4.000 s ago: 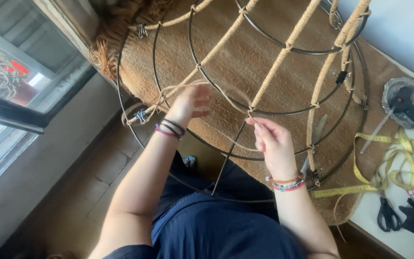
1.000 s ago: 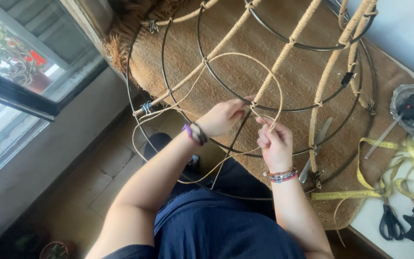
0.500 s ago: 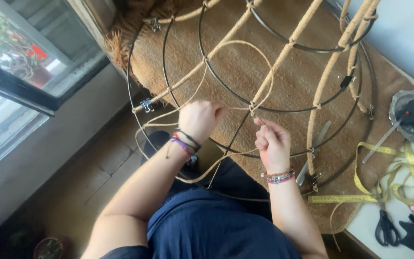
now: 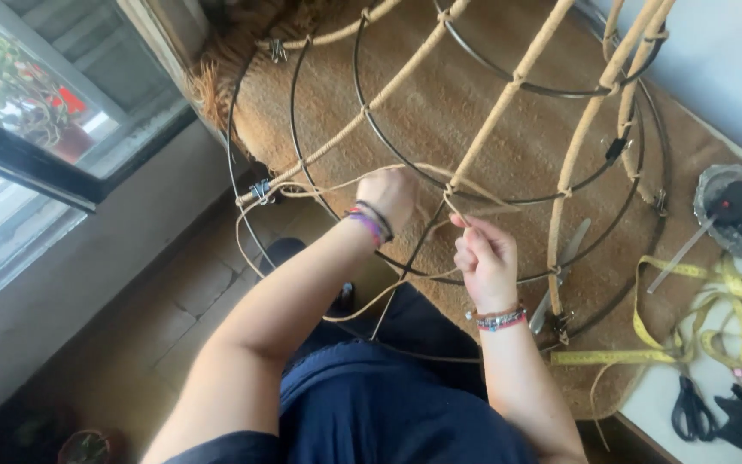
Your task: Weaving twine around a metal frame to create a furniture component
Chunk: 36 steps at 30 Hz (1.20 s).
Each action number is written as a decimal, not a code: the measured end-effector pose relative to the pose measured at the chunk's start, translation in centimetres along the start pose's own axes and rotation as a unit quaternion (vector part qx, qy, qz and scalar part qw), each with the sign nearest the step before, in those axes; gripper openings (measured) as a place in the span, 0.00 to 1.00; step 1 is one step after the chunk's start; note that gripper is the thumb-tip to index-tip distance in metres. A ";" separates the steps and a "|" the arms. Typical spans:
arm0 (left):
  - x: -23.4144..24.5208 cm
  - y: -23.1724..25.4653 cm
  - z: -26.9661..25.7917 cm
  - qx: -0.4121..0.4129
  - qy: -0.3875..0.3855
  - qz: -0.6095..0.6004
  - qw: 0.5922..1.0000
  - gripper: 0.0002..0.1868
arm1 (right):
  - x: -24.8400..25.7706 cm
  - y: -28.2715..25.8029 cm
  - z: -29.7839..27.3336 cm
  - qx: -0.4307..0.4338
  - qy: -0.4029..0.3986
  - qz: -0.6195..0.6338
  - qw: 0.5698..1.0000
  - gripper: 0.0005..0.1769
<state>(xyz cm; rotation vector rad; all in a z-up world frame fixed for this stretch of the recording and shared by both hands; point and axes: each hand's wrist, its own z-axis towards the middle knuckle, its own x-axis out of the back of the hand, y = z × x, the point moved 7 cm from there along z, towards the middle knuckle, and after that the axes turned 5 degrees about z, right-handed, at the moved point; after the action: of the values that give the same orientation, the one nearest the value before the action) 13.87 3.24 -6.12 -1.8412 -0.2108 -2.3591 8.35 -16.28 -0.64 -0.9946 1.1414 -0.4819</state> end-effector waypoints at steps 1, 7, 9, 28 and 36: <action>3.6 -1.3 -1.9 0.001 -0.003 -0.002 1.000 0.01 | -0.6 -0.5 -0.2 -0.003 0.001 -0.002 1.000 0.14; 15.8 -12.7 -10.6 0.068 0.015 -0.060 0.996 0.04 | -2.6 -1.9 -0.2 -0.017 -0.008 0.003 1.000 0.17; 18.3 -17.9 -13.2 0.163 0.126 0.115 0.972 0.02 | -2.6 -1.8 -0.2 -0.016 -0.007 0.010 1.000 0.16; 0.7 4.6 -2.6 -0.140 -0.258 -0.595 0.749 0.14 | -2.9 -2.1 -0.2 0.025 -0.015 0.012 1.000 0.16; 12.6 -6.2 -5.6 0.037 -0.004 -0.163 0.986 0.20 | -3.4 -2.6 0.0 0.008 -0.023 0.001 1.000 0.19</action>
<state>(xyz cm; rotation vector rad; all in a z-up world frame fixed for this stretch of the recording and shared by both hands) 4.30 7.89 4.66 -1.9062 -0.6381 -2.5062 7.42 -15.00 3.31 -0.9855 1.0960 -0.4649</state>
